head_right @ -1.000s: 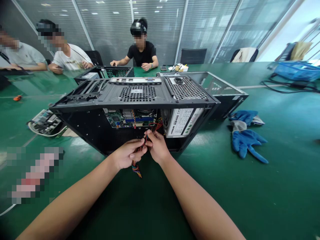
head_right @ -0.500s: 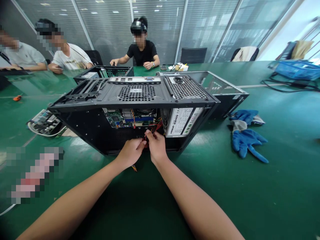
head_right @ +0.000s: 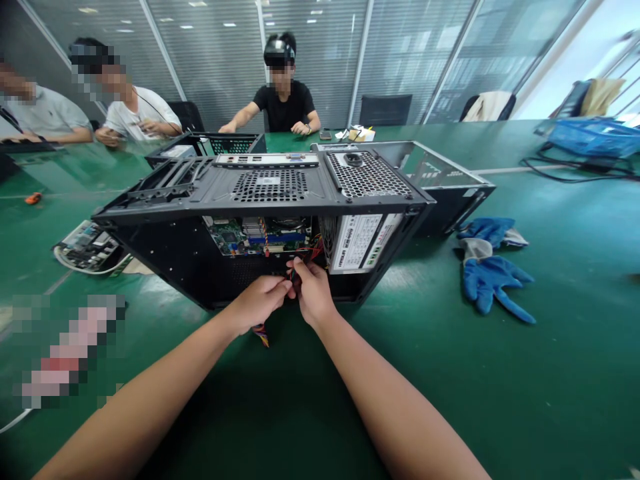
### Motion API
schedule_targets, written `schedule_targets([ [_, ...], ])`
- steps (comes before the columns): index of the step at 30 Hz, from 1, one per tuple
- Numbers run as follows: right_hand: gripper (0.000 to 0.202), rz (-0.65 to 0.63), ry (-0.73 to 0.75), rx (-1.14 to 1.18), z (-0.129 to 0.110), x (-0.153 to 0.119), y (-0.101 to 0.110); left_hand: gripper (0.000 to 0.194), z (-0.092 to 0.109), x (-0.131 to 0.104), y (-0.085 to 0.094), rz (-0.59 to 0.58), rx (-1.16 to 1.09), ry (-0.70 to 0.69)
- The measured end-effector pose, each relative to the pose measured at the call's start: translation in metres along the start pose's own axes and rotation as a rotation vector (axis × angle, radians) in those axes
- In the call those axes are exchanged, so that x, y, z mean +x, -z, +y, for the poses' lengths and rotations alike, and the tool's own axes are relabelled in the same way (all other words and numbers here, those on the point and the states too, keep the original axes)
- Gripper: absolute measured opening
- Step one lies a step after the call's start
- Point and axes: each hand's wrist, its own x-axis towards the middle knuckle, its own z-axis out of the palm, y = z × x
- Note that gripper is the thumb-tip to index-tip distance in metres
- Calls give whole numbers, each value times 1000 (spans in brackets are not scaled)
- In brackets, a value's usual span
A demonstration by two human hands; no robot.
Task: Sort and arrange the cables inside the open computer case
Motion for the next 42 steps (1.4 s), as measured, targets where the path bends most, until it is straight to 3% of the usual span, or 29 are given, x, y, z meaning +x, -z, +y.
schedule_targets([
  [4,33,-85,-73,130,-8,0,4,27,2,2,9,-263,-641,266],
  [9,30,-155,-93,116,-7,4,7,26,1,3,12,-382,-876,357],
  [12,31,-134,-66,84,-4,5,6,28,-1,3,5,-271,-741,289],
  [16,35,-49,-34,20,0,4,3,31,-5,3,-5,-19,-211,101],
  [19,38,19,-18,-9,3,3,1,28,-8,4,-7,99,172,-60],
  [21,38,43,6,-19,5,3,0,25,-10,5,-8,165,312,-144],
  [24,37,71,63,-29,7,4,0,22,-12,2,-10,233,449,-167],
  [30,38,98,77,-34,8,6,-1,32,-7,-5,-14,240,679,-45],
  [42,37,73,62,-27,6,5,-1,28,-13,-3,-13,295,712,-158],
])
